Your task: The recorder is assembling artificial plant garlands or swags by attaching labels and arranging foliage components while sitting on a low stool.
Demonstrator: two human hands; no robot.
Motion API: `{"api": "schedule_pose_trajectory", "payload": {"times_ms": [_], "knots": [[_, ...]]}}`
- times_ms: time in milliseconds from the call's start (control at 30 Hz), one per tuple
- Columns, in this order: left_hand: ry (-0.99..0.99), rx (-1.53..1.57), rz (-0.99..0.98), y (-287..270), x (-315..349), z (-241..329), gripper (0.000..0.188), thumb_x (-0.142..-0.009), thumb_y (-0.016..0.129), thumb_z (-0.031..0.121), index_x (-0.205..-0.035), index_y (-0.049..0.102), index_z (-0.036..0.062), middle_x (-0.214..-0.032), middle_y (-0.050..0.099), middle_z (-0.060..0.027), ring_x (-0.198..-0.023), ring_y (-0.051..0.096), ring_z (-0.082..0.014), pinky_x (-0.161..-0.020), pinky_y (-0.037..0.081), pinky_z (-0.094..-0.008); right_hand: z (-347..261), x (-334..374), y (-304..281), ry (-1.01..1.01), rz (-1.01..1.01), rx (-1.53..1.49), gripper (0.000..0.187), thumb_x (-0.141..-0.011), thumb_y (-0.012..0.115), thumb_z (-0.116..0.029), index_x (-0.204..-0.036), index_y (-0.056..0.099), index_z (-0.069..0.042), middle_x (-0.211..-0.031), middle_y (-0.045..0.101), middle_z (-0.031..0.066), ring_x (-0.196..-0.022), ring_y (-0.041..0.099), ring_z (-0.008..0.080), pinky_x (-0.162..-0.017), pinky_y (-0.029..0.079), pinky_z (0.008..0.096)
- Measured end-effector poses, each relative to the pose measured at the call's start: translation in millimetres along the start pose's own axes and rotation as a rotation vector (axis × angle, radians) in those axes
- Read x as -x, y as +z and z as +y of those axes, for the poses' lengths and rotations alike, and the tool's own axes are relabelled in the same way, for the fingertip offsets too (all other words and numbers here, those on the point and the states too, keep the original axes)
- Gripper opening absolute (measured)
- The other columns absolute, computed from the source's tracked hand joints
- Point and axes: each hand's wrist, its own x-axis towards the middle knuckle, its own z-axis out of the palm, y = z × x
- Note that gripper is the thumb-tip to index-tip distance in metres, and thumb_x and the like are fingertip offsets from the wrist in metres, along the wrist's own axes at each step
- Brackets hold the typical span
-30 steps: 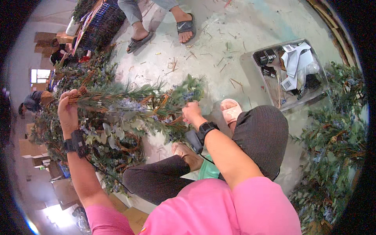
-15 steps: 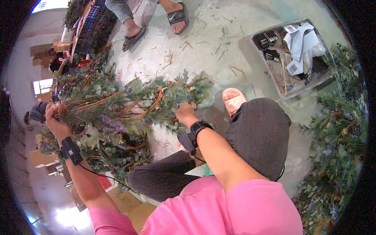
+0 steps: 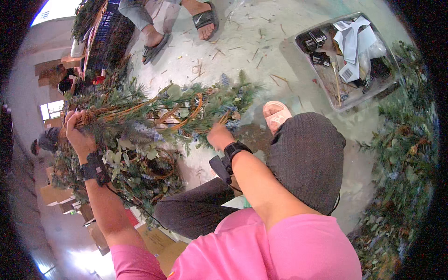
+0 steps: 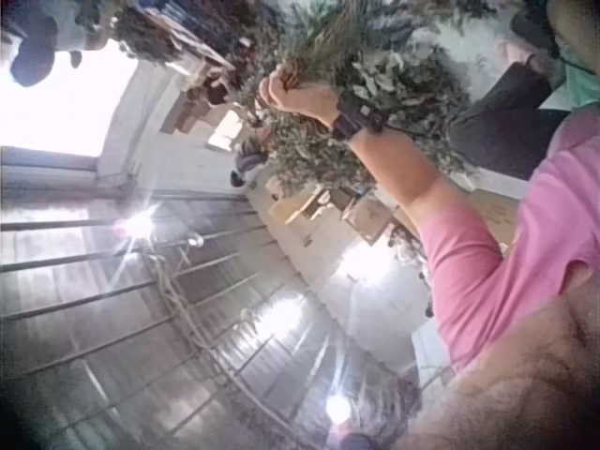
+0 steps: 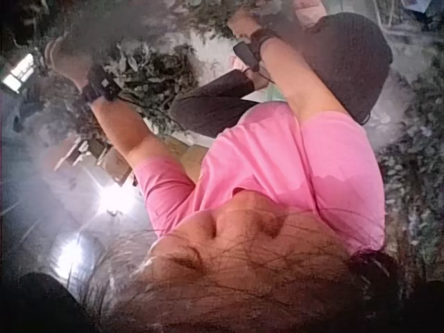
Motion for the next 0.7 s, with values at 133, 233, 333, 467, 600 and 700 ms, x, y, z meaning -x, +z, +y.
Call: {"api": "schedule_pose_trajectory", "payload": {"times_ms": [133, 233, 333, 467, 600, 700], "knots": [[-0.075, 0.061, 0.068, -3, -3, 3, 0.014, -0.076, 0.049, 0.0, -0.089, 0.051, 0.0009, -0.075, 0.052, -0.0068, -0.075, 0.055, -0.0192, -0.078, 0.047, -0.0357, -19, 7, 2, 0.109, -0.005, -0.401, 0.018, -0.071, 0.052, -0.007, -0.063, 0.064, 0.005, -0.063, 0.061, 0.0189, -0.06, 0.062, 0.0254, -0.056, 0.05, 0.037], [-0.031, -0.015, 0.074, 1, -9, 14, 0.016, -0.072, 0.048, 0.0, -0.088, 0.051, 0.0016, -0.071, 0.051, -0.0066, -0.072, 0.054, -0.0195, -0.079, 0.047, -0.037, -24, 10, -6, 0.234, -0.014, -0.681, 0.018, -0.069, 0.05, -0.005, -0.069, 0.063, 0.007, -0.066, 0.061, 0.0208, -0.054, 0.061, 0.0283, -0.05, 0.05, 0.0371], [-0.035, 0.178, 0.011, 21, -19, 27, 0.011, -0.071, 0.047, 0.002, -0.082, 0.047, 0.0011, -0.073, 0.051, -0.0086, -0.072, 0.053, -0.0211, -0.079, 0.047, -0.0383, 5, -15, 28, -0.075, 0.396, 0.09, 0.023, -0.074, 0.048, -0.009, -0.071, 0.063, 0.008, -0.077, 0.062, 0.0242, -0.067, 0.062, 0.0321, -0.057, 0.051, 0.038], [0.168, -0.417, -0.025, 27, -12, 10, 0.015, -0.071, 0.049, 0.001, -0.087, 0.05, -0.0008, -0.075, 0.052, -0.0086, -0.074, 0.053, -0.0221, -0.08, 0.046, -0.0345, -10, -9, 13, 0.067, 0.429, -0.329, 0.028, -0.075, 0.047, -0.013, -0.075, 0.062, 0.01, -0.086, 0.061, 0.026, -0.08, 0.06, 0.0365, -0.068, 0.05, 0.0403], [-0.01, 0.053, -0.02, 44, -10, 7, 0.012, -0.073, 0.051, 0.005, -0.083, 0.054, -0.0012, -0.075, 0.054, -0.0091, -0.072, 0.055, -0.0207, -0.075, 0.048, -0.0349, -13, -4, 3, 0.233, 0.28, -0.478, 0.028, -0.075, 0.045, -0.012, -0.078, 0.062, 0.009, -0.086, 0.06, 0.0273, -0.085, 0.059, 0.0394, -0.076, 0.048, 0.0421], [-0.028, -0.032, -0.035, 46, -9, 9, 0.018, -0.078, 0.051, 0.006, -0.092, 0.052, -0.0039, -0.083, 0.057, -0.0109, -0.076, 0.056, -0.021, -0.076, 0.048, -0.0345, -11, -1, 5, 0.289, 0.292, -0.561, 0.026, -0.074, 0.046, -0.011, -0.078, 0.062, 0.01, -0.088, 0.06, 0.0285, -0.086, 0.059, 0.0387, -0.076, 0.048, 0.0425]]}}
